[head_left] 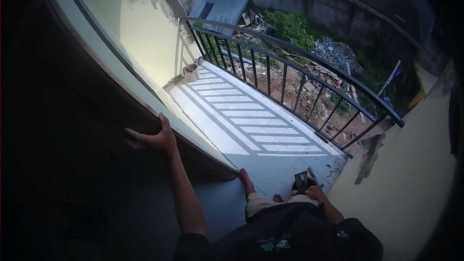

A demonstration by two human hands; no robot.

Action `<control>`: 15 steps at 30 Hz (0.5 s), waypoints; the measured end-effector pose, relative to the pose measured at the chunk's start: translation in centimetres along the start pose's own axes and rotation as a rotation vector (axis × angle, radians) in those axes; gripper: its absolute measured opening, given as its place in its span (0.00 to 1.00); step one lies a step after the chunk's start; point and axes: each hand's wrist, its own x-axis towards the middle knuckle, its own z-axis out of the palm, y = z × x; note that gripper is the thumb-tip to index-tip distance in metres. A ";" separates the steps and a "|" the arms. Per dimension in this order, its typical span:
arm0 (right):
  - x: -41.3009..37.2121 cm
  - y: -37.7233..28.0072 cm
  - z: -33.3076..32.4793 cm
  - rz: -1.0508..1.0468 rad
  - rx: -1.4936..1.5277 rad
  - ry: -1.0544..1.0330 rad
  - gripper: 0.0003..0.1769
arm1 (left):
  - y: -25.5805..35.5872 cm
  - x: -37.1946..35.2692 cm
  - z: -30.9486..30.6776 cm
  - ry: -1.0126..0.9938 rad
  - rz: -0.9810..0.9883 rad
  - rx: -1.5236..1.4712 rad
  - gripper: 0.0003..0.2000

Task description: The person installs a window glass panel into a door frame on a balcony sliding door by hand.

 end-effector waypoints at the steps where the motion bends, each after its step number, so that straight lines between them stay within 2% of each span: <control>1: 0.1 0.1 0.1 -0.017 -0.003 0.009 0.17 | 0.0 0.0 0.0 0.004 0.006 -0.005 0.53; 15: -0.1 -0.1 0.0 -0.002 0.014 0.016 0.18 | 0.0 0.0 0.0 -0.009 -0.019 -0.022 0.53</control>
